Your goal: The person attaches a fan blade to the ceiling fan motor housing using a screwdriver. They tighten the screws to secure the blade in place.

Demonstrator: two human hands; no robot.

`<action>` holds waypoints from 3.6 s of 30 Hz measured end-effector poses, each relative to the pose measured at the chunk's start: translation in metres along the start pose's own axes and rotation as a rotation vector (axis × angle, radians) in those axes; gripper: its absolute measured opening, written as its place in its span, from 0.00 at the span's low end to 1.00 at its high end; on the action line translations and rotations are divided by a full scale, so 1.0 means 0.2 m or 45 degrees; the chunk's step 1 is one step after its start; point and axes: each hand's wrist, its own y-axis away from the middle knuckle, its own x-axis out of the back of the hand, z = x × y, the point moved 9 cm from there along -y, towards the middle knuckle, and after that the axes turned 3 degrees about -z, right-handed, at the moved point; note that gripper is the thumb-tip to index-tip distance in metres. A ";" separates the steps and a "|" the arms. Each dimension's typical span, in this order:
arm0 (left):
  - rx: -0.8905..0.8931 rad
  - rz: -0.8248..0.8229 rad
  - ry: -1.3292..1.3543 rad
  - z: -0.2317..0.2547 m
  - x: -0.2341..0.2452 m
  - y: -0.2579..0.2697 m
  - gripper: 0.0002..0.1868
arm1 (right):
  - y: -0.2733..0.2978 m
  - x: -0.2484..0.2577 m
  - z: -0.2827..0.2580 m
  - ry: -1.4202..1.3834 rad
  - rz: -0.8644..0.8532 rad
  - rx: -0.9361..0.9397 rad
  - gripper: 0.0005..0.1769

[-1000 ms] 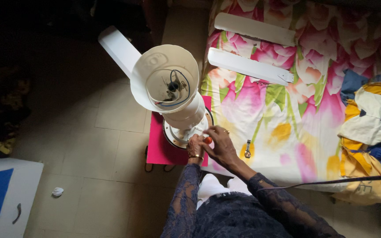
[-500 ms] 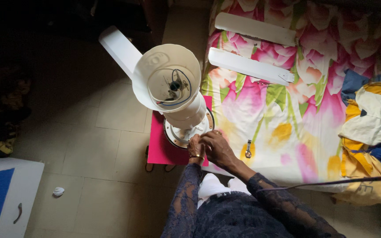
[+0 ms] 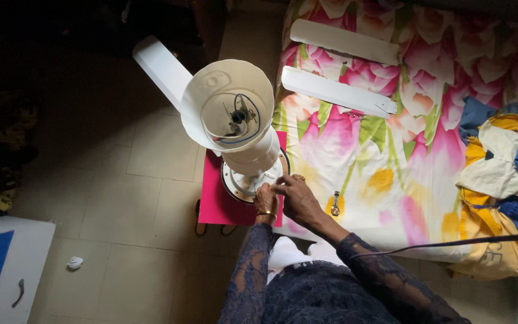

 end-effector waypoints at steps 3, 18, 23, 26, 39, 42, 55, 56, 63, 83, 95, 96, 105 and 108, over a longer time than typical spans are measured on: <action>0.046 -0.017 0.127 0.00 0.02 0.00 0.11 | -0.01 -0.02 -0.02 -0.010 -0.048 0.023 0.22; -0.021 -0.007 -0.017 0.04 0.02 0.01 0.12 | -0.02 0.03 -0.02 -0.016 0.123 0.098 0.16; -0.140 -0.049 -0.051 0.09 0.02 0.00 0.09 | 0.01 0.09 -0.09 -0.123 0.224 0.097 0.19; -0.266 -0.035 -0.097 0.13 0.03 0.02 0.10 | 0.00 0.07 0.02 -0.126 0.094 -0.269 0.18; -0.009 -0.081 0.073 0.02 -0.01 -0.01 0.11 | 0.01 0.05 -0.07 -0.133 0.068 0.076 0.17; -0.310 -0.091 -0.157 0.13 -0.01 0.01 0.08 | 0.01 0.13 -0.05 -0.134 0.165 -0.108 0.24; 0.008 -0.068 0.026 0.00 -0.05 -0.02 0.10 | -0.01 -0.02 0.01 0.004 0.048 0.074 0.16; 0.018 -0.104 0.009 0.00 -0.05 -0.02 0.11 | 0.00 0.01 -0.01 -0.052 0.105 0.094 0.15; -0.329 -0.017 -0.219 0.17 0.03 0.01 0.08 | 0.00 0.05 0.12 -0.223 0.048 -0.385 0.12; -0.281 -0.047 -0.236 0.18 0.05 0.03 0.06 | 0.00 0.07 0.05 -0.064 0.058 -0.061 0.15; -0.227 0.253 0.138 0.26 0.32 0.25 0.29 | 0.26 0.15 0.34 -0.563 0.385 -0.335 0.15; -0.236 0.304 0.137 0.23 0.35 0.30 0.30 | 0.29 0.15 0.39 -0.591 0.434 -0.359 0.16; 0.214 0.221 0.851 -0.12 0.12 0.65 0.27 | 0.77 -0.40 0.82 -1.880 0.296 -0.957 0.19; 0.225 0.081 1.055 -0.08 0.07 0.79 0.28 | 0.92 -0.58 0.81 -2.189 0.167 -0.975 0.15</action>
